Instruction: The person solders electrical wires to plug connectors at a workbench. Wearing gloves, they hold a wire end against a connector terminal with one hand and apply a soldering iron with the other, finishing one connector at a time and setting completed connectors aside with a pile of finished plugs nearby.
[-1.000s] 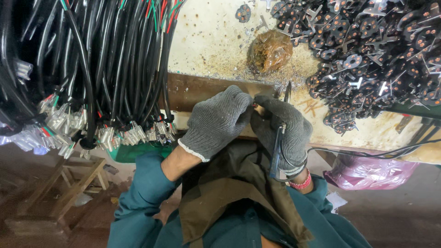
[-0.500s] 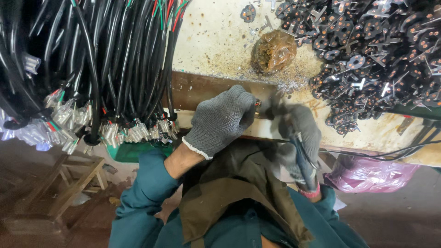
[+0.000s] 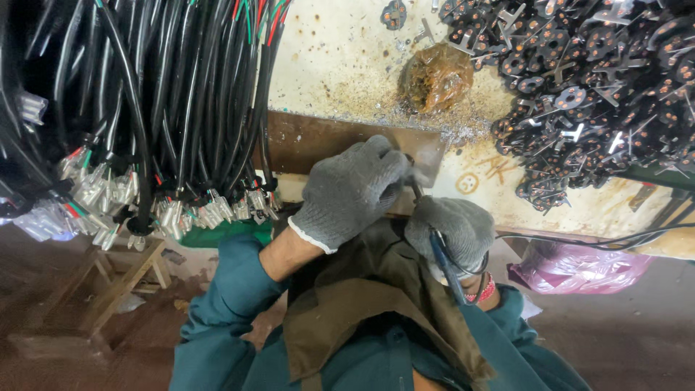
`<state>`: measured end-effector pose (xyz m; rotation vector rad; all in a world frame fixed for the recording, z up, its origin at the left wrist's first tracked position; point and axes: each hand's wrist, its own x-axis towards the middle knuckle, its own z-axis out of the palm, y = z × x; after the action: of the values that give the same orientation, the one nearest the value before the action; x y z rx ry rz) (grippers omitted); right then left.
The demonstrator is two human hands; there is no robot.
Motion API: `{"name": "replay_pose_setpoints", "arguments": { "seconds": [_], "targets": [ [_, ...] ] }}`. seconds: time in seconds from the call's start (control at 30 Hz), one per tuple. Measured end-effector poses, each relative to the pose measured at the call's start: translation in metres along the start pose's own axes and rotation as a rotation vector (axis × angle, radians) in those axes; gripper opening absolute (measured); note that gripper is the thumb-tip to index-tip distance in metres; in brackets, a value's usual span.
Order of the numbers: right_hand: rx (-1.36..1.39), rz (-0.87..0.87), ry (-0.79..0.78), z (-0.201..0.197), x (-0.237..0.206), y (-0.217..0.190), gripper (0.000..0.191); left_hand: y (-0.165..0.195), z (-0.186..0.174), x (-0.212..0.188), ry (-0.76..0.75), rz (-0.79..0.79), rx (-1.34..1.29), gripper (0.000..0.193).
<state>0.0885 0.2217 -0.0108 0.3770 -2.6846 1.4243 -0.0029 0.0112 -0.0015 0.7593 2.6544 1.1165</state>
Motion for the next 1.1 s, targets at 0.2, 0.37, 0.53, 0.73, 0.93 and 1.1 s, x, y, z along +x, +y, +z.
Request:
{"name": "replay_pose_setpoints", "arguments": {
  "seconds": [0.2,0.37,0.53,0.73,0.93,1.1],
  "targets": [
    [-0.09,0.024,-0.006,0.002,0.003,-0.007,0.034,-0.002,0.001,0.0,-0.009,0.032,-0.016,0.025],
    [-0.113,0.015,0.141,0.01,0.01,-0.008,0.02,-0.002,0.006,0.0,0.087,0.018,-0.032,0.019],
    [-0.216,0.084,0.084,0.011,0.012,-0.012,0.017,-0.002,0.008,0.0,0.072,0.007,-0.016,0.017],
    [-0.251,0.135,0.011,0.004,0.013,-0.013,0.014,-0.004,0.008,-0.001,0.077,0.011,-0.035,0.022],
    [0.278,0.689,0.14,0.013,0.004,-0.009,0.013,-0.006,0.011,-0.003,0.064,0.009,-0.037,0.025],
    [-0.099,0.403,0.28,0.015,-0.002,-0.012,0.015,-0.008,0.012,-0.005,0.044,-0.001,-0.062,0.031]
  ]
}}
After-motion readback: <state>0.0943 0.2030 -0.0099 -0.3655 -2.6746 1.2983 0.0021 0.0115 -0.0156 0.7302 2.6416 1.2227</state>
